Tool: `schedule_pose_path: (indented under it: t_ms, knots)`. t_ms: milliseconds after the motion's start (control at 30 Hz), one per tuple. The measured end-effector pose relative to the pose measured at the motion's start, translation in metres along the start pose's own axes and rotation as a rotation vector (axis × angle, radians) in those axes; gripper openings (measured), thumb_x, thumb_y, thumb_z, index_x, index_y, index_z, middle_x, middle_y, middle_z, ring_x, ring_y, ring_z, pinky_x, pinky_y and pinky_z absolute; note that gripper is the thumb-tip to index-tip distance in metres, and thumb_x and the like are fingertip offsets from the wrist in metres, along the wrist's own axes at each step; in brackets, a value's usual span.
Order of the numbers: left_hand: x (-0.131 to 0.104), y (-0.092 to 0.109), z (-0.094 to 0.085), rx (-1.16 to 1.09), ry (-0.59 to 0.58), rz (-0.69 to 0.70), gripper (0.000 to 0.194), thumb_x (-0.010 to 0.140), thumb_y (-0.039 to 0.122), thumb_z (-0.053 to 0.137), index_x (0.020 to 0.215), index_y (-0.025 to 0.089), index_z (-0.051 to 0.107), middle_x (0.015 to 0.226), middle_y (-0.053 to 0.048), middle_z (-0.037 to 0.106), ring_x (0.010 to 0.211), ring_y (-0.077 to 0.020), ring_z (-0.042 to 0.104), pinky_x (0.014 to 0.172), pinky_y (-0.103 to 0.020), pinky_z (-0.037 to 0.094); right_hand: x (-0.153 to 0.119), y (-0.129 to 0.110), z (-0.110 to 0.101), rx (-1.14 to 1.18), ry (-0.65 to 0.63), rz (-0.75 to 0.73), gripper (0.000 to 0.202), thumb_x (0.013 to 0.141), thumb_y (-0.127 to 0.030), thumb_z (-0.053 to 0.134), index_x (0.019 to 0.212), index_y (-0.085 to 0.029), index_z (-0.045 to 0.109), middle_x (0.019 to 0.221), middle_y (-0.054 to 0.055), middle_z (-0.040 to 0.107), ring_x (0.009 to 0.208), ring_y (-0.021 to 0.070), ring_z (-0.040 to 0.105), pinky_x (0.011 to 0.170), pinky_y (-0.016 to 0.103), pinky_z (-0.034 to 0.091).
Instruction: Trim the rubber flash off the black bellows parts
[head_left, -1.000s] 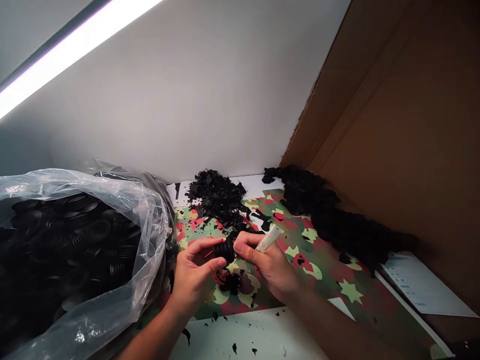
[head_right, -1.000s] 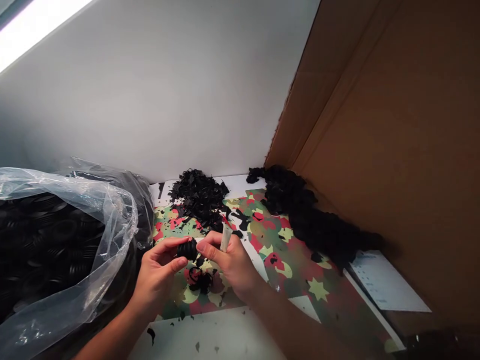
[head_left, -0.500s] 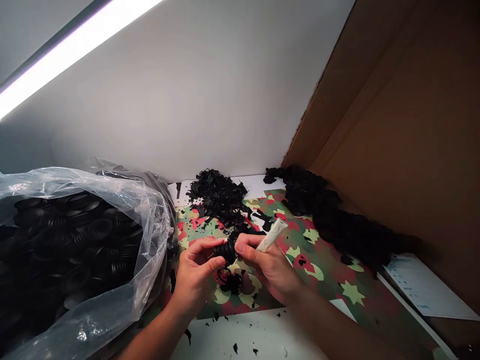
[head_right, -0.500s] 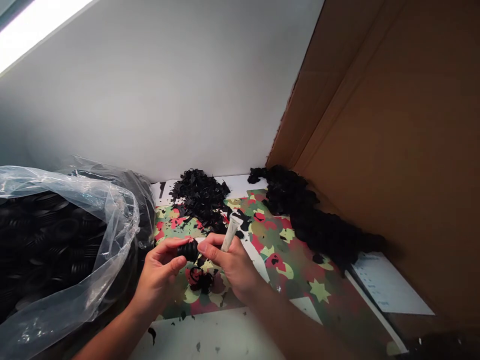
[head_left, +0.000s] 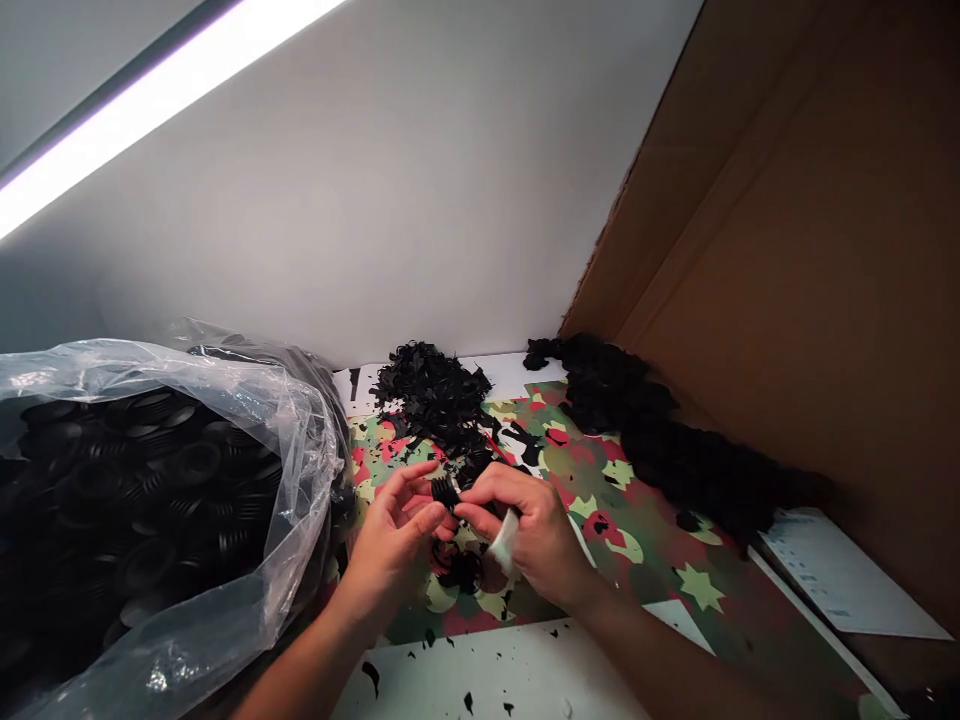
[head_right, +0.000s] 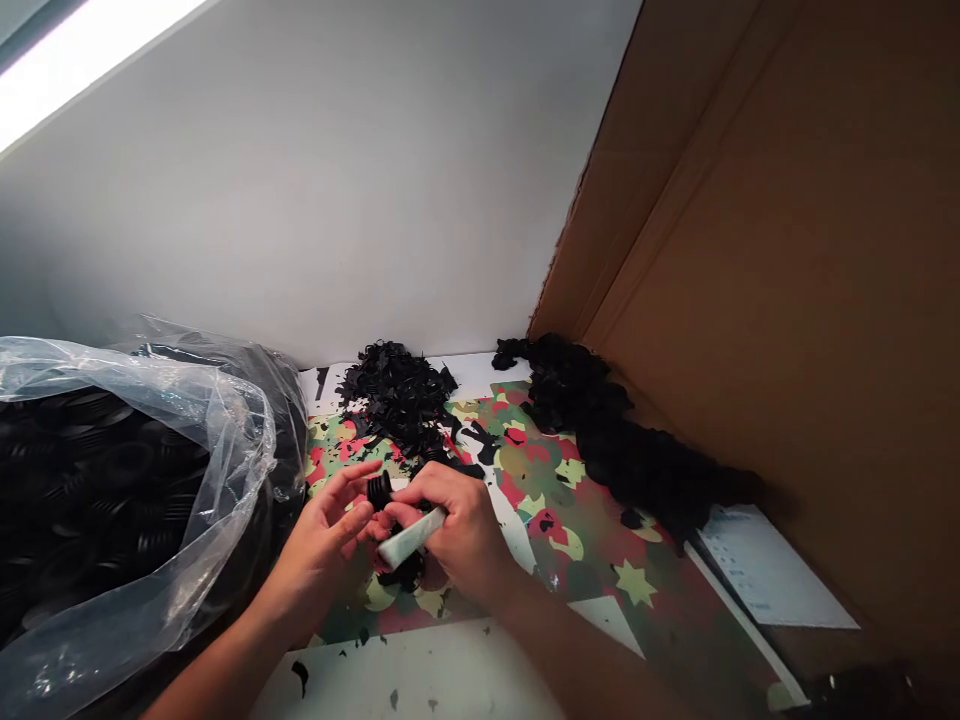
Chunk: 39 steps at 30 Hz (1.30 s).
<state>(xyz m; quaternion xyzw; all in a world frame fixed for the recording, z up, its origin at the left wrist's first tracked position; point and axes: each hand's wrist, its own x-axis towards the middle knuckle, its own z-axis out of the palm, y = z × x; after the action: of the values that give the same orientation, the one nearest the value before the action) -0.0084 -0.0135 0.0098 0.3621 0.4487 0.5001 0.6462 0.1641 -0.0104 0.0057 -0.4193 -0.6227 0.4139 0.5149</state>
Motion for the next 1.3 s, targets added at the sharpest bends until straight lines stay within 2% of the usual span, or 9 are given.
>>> schedule_pose_path:
  t_ms: [100, 200, 300, 467, 600, 800, 1000, 1167, 1300]
  knots:
    - [0.001, 0.001, -0.003, 0.018, -0.005, -0.019, 0.053, 0.057, 0.045, 0.094, 0.1, 0.017, 0.078, 0.081, -0.004, 0.071, 0.066, -0.0149, 0.065, 0.065, -0.026, 0.052, -0.002, 0.004, 0.001, -0.06, -0.042, -0.123, 0.01, 0.087, -0.03, 0.073, 0.084, -0.023, 0.079, 0.077, 0.004, 0.068, 0.067, 0.0174, 0.063, 0.062, 0.03, 0.049]
    - [0.002, 0.0, -0.006, 0.089, 0.072, 0.077, 0.053, 0.056, 0.036, 0.096, 0.102, 0.018, 0.079, 0.086, -0.005, 0.073, 0.077, -0.018, 0.066, 0.072, -0.027, 0.053, -0.002, 0.006, 0.002, -0.058, -0.1, -0.097, 0.012, 0.089, -0.031, 0.071, 0.083, -0.023, 0.078, 0.08, 0.004, 0.068, 0.069, 0.0172, 0.065, 0.063, 0.03, 0.05]
    - [0.002, -0.001, -0.007, 0.168, 0.101, 0.133, 0.06, 0.055, 0.027, 0.095, 0.112, 0.023, 0.078, 0.092, -0.004, 0.074, 0.084, -0.0197, 0.067, 0.076, -0.028, 0.054, 0.0, 0.005, 0.001, -0.061, -0.099, -0.049, 0.017, 0.09, -0.032, 0.069, 0.078, -0.022, 0.075, 0.078, 0.003, 0.067, 0.068, 0.0165, 0.063, 0.063, 0.029, 0.048]
    - [-0.002, 0.002, -0.006, 0.365, 0.036, 0.259, 0.034, 0.064, 0.03, 0.09, 0.097, 0.023, 0.083, 0.096, -0.007, 0.073, 0.093, -0.0235, 0.066, 0.077, -0.029, 0.053, 0.0, 0.002, 0.0, -0.071, -0.04, 0.008, 0.014, 0.089, -0.032, 0.067, 0.081, -0.022, 0.07, 0.073, 0.0, 0.063, 0.061, 0.0139, 0.054, 0.057, 0.027, 0.042]
    - [-0.005, 0.003, -0.005, 0.403, 0.014, 0.3, 0.023, 0.069, 0.03, 0.086, 0.091, 0.024, 0.083, 0.094, -0.006, 0.072, 0.088, -0.0225, 0.065, 0.073, -0.029, 0.052, -0.003, -0.001, 0.002, -0.095, 0.008, -0.032, 0.013, 0.085, -0.033, 0.073, 0.084, -0.022, 0.069, 0.073, -0.001, 0.061, 0.059, 0.013, 0.05, 0.055, 0.026, 0.04]
    - [-0.005, 0.001, -0.007, 0.378, 0.033, 0.303, 0.011, 0.067, 0.026, 0.087, 0.074, 0.021, 0.08, 0.085, -0.006, 0.073, 0.092, -0.0255, 0.066, 0.085, -0.034, 0.05, -0.003, -0.001, 0.002, -0.129, 0.034, -0.167, 0.016, 0.089, -0.038, 0.072, 0.09, -0.023, 0.074, 0.077, 0.002, 0.064, 0.064, 0.0156, 0.057, 0.056, 0.027, 0.045]
    - [-0.006, 0.004, -0.006, 0.466, 0.007, 0.317, 0.014, 0.07, 0.031, 0.086, 0.079, 0.022, 0.081, 0.085, -0.006, 0.074, 0.085, -0.0243, 0.067, 0.08, -0.034, 0.051, -0.004, 0.003, 0.003, -0.102, 0.016, -0.215, 0.015, 0.09, -0.034, 0.073, 0.101, -0.028, 0.079, 0.08, 0.002, 0.063, 0.072, 0.0172, 0.061, 0.065, 0.029, 0.052]
    - [-0.006, 0.005, -0.001, 0.608, -0.048, 0.398, 0.012, 0.071, 0.034, 0.085, 0.075, 0.023, 0.081, 0.076, -0.005, 0.074, 0.076, -0.022, 0.064, 0.072, -0.031, 0.049, -0.008, 0.004, 0.011, -0.114, -0.004, -0.233, 0.009, 0.089, -0.029, 0.071, 0.091, -0.027, 0.079, 0.082, 0.002, 0.059, 0.071, 0.0159, 0.06, 0.062, 0.027, 0.05]
    - [-0.007, 0.004, 0.003, 0.656, -0.053, 0.441, 0.012, 0.075, 0.034, 0.081, 0.069, 0.024, 0.08, 0.069, -0.003, 0.072, 0.068, -0.0199, 0.062, 0.072, -0.032, 0.048, -0.007, 0.005, 0.018, -0.137, 0.007, -0.184, 0.018, 0.089, -0.02, 0.061, 0.074, -0.023, 0.07, 0.078, 0.002, 0.059, 0.069, 0.0156, 0.058, 0.061, 0.027, 0.046]
